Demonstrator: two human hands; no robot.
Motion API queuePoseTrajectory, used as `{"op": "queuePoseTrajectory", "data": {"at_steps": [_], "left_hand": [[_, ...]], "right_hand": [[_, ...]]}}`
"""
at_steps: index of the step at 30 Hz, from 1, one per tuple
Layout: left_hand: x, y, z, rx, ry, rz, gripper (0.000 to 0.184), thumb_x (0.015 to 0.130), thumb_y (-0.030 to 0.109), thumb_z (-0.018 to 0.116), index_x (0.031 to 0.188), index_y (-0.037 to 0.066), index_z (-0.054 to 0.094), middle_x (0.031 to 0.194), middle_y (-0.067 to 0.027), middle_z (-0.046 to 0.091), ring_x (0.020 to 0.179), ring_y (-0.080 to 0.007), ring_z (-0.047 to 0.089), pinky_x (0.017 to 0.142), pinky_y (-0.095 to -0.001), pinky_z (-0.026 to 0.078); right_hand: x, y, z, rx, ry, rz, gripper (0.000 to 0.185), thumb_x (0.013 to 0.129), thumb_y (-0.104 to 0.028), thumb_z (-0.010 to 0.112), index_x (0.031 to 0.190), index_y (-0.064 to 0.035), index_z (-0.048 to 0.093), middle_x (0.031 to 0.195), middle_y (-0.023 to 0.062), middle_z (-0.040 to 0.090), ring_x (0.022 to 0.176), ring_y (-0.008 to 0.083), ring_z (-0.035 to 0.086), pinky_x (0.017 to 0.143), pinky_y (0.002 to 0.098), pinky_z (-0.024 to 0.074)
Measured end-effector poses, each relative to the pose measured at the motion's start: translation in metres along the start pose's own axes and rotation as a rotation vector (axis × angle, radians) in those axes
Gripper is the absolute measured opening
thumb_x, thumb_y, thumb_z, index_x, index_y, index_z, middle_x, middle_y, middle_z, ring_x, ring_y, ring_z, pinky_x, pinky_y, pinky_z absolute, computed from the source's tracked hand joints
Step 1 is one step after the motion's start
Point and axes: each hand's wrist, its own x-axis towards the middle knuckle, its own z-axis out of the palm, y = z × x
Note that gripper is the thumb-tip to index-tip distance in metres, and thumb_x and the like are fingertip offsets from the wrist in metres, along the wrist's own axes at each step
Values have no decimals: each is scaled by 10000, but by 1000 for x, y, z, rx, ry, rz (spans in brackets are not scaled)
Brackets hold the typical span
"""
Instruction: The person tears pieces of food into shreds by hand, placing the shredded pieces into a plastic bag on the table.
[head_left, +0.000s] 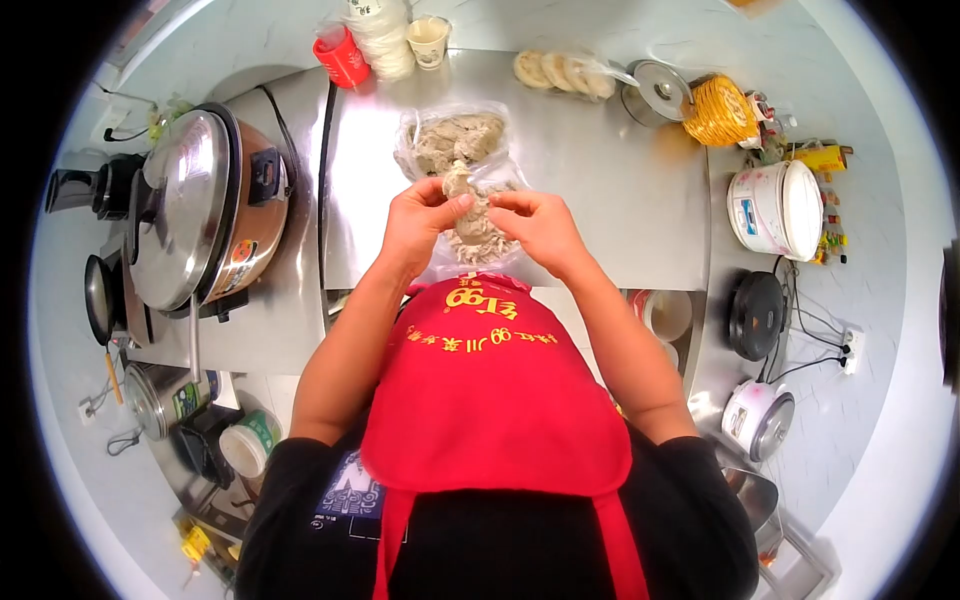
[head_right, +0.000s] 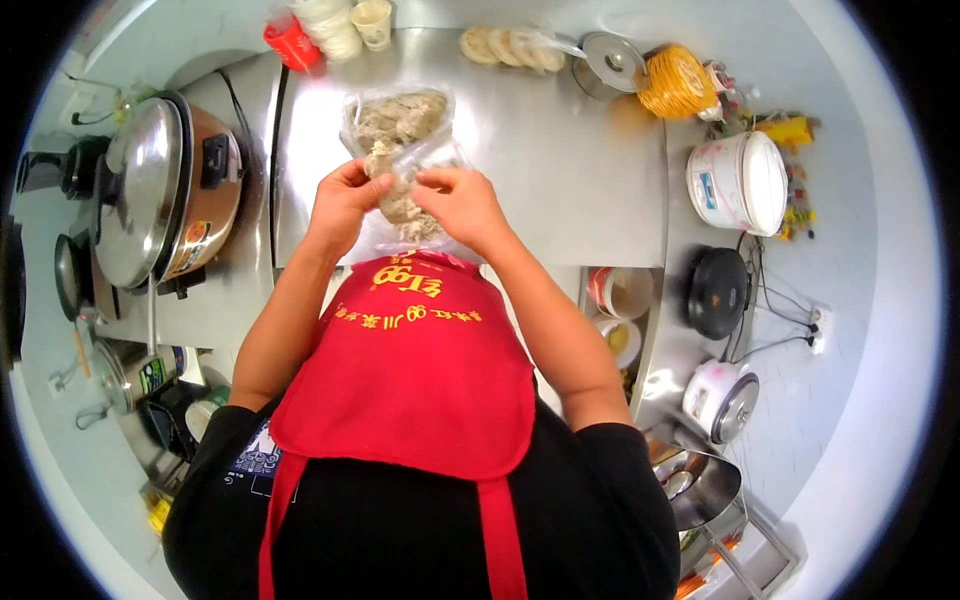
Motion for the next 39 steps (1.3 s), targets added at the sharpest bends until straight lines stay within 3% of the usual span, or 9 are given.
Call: {"op": "queuePoseTrajectory", "data": {"at_steps": [4,10,13,15,19,27,33,37,39], "left_hand": [[5,-9,-1,52,-63,-53,202,850,87,720,1019,-2,655,910,-49,675,803,-119,621,734,-260,510],[-2,-12,11,67,46,-9,155,819,77,757,919,4,664,809,-17,652,706,-78,570,638,-217,463],[-2,2,14,90,96,62,161,824,70,751,937,-6,665,810,-20,655,709,-76,575,646,-224,477],[2,1,9,123,97,91,165,831,58,741,959,-13,666,835,-30,669,739,-80,595,667,-230,493],[5,-8,7,68,74,96,166,830,56,740,962,-12,666,855,-41,677,755,-89,610,676,-234,502],[2,-17,17,57,65,64,180,840,46,726,995,-18,661,892,-58,682,805,-108,624,736,-246,509],[3,-19,22,-118,217,178,214,853,70,729,1029,-27,654,943,-62,682,844,-111,619,763,-247,507],[13,-6,9,-162,143,189,228,877,90,709,1071,-12,647,987,-46,679,888,-114,620,802,-261,513],[13,-3,8,-147,126,137,235,878,82,701,1086,-9,641,994,-46,678,890,-116,625,808,-265,518]], "right_hand": [[4,-21,6,43,-102,50,286,818,-120,695,1034,67,672,864,50,694,737,103,612,670,256,503],[7,-12,17,-298,64,-7,271,740,-187,748,897,27,694,808,91,706,694,129,642,645,293,521],[9,5,14,-243,57,41,230,765,-156,724,897,30,690,760,73,681,662,122,614,623,292,514],[7,8,12,292,37,178,219,788,-124,704,927,43,687,753,51,666,662,127,598,620,288,504],[8,8,12,288,17,85,221,805,-105,689,955,58,679,769,44,663,687,128,600,622,274,497],[14,13,20,-113,124,-25,209,747,-160,721,851,19,693,718,86,681,663,116,618,621,292,500],[17,30,17,-11,234,4,190,760,-169,730,805,11,691,706,86,684,628,124,610,600,290,495],[8,35,10,100,166,119,164,777,-146,721,832,7,700,714,88,693,635,119,619,603,279,495],[7,41,8,-166,98,32,161,815,-108,655,922,1,706,826,128,716,737,199,677,689,321,525]]}}
